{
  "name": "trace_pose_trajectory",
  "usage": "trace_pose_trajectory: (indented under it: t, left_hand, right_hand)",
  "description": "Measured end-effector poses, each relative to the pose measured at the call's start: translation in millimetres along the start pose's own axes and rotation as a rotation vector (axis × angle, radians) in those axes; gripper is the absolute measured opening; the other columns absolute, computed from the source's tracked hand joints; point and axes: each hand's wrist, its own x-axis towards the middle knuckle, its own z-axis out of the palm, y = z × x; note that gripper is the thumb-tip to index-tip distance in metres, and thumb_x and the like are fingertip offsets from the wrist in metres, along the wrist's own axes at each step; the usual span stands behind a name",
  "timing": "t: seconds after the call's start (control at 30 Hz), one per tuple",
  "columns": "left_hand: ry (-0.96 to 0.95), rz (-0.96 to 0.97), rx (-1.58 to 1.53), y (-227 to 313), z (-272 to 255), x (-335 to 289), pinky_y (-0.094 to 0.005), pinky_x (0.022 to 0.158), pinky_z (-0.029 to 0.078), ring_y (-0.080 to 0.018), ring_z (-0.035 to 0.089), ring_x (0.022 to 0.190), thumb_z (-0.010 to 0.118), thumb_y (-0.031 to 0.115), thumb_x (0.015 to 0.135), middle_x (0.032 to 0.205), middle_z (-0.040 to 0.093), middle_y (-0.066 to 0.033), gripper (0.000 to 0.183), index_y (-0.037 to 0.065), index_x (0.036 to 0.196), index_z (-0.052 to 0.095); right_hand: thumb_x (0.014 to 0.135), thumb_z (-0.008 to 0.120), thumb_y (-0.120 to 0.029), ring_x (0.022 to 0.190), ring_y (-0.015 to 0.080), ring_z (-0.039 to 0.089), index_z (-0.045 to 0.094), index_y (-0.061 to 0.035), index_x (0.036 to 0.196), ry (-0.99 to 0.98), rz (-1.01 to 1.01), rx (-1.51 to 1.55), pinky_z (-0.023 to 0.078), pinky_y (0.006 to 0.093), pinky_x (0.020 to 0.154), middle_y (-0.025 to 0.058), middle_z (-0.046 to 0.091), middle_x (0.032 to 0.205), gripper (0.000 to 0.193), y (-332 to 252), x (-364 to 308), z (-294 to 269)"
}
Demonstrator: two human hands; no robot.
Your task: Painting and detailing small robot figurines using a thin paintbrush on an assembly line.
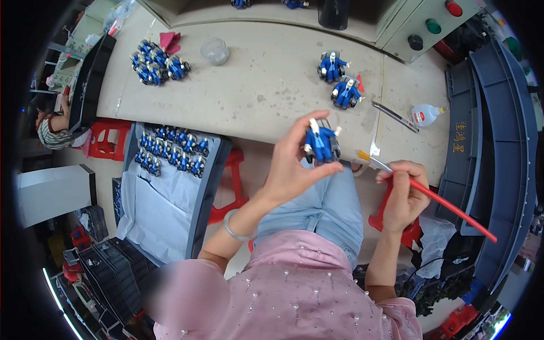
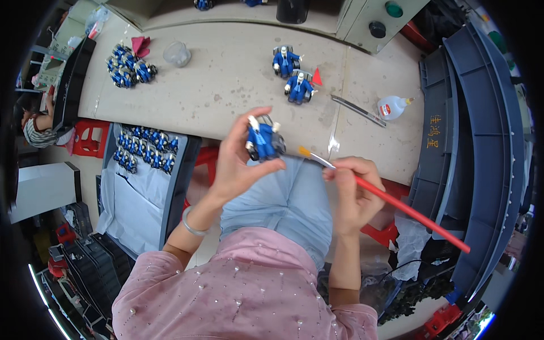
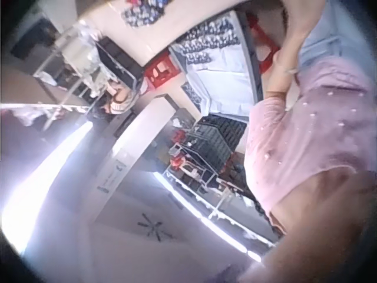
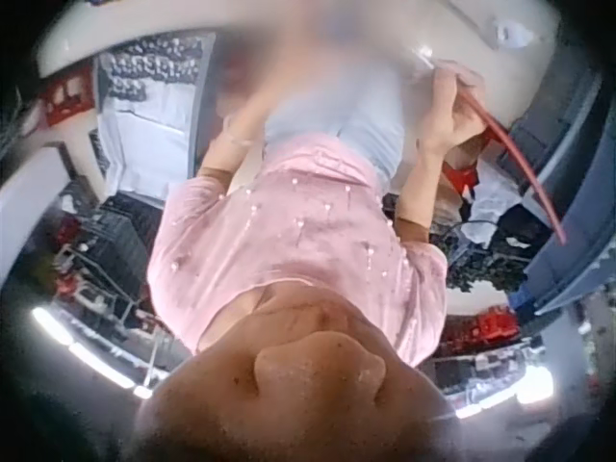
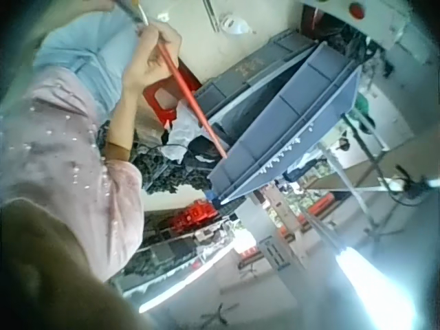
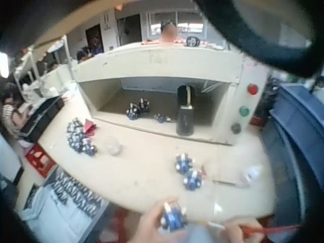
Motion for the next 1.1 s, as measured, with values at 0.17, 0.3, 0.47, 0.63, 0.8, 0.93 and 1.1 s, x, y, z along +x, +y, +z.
trace_pose_trajectory:
  t: [0.17, 0.3, 0.47, 0.63, 0.8, 0.93, 1.1]
  left_hand:
    - [0.112, -0.006, 0.124, -17, 23, -10, -0.0232, 0.062, 0.048, -0.0087, 0.056, 0.068, 0.085, 0.006, 0.062, 0.087, 0.061, -0.0029, 0.076, 0.007, 0.129, 0.049]
    - [0.116, -0.035, 0.181, -20, 22, -6, -0.0236, 0.062, 0.048, -0.0091, 0.058, 0.068, 0.084, 0.005, 0.060, 0.084, 0.063, -0.0065, 0.076, 0.008, 0.128, 0.050]
    - [0.076, -0.073, 0.200, -18, 20, -6, -0.0243, 0.066, 0.049, -0.0097, 0.060, 0.070, 0.084, 0.003, 0.058, 0.084, 0.063, -0.0060, 0.076, 0.008, 0.126, 0.051]
    - [0.024, -0.083, 0.161, -17, 21, -5, -0.0239, 0.068, 0.049, -0.0100, 0.060, 0.072, 0.082, 0.003, 0.059, 0.083, 0.063, -0.0055, 0.074, 0.008, 0.126, 0.051]
    - [-0.015, -0.102, 0.119, -18, 22, -7, -0.0230, 0.068, 0.048, -0.0085, 0.061, 0.074, 0.081, 0.003, 0.059, 0.083, 0.064, -0.0042, 0.073, 0.008, 0.125, 0.051]
    - [-0.044, -0.220, 0.097, -18, 18, -7, -0.0219, 0.068, 0.048, -0.0069, 0.061, 0.076, 0.083, 0.004, 0.059, 0.084, 0.064, -0.0025, 0.073, 0.008, 0.125, 0.051]
    - [-0.052, -0.168, 0.044, -21, 20, -6, -0.0204, 0.065, 0.046, -0.0041, 0.055, 0.072, 0.083, 0.002, 0.059, 0.082, 0.062, 0.0002, 0.075, 0.008, 0.126, 0.050]
  right_hand:
    - [0.081, 0.066, 0.003, 0.071, 0.0174, 0.065, 0.066, 0.0037, 0.087, -0.191, -0.252, -0.346, 0.051, 0.0272, 0.063, 0.0136, 0.067, 0.081, 0.006, 3, 11, 29]
    - [0.080, 0.066, 0.003, 0.070, 0.0187, 0.065, 0.066, 0.0042, 0.085, -0.300, -0.254, -0.486, 0.050, 0.0278, 0.062, 0.0136, 0.067, 0.079, 0.006, -14, 18, 28]
    - [0.079, 0.066, 0.002, 0.061, 0.0155, 0.060, 0.065, 0.0037, 0.081, -0.250, -0.277, -0.443, 0.046, 0.0257, 0.056, 0.0099, 0.064, 0.070, 0.002, -14, 21, 26]
    - [0.081, 0.062, 0.002, 0.062, 0.0149, 0.058, 0.065, 0.0044, 0.081, -0.313, -0.052, -0.338, 0.044, 0.0237, 0.056, 0.0094, 0.062, 0.071, 0.004, -16, 17, 15]
    - [0.081, 0.061, 0.004, 0.063, 0.0156, 0.059, 0.065, 0.0037, 0.080, -0.388, -0.103, -0.287, 0.044, 0.0249, 0.058, 0.0100, 0.064, 0.073, 0.005, -4, 26, 12]
    - [0.081, 0.062, 0.003, 0.064, 0.0176, 0.060, 0.066, 0.0042, 0.083, -0.135, -0.270, -0.504, 0.047, 0.0267, 0.059, 0.0124, 0.065, 0.074, 0.005, -4, 29, 4]
    - [0.083, 0.062, -0.002, 0.062, 0.0152, 0.059, 0.066, 0.0047, 0.079, -0.385, -0.084, -0.439, 0.045, 0.0256, 0.058, 0.0104, 0.063, 0.070, 0.009, -13, 16, -4]
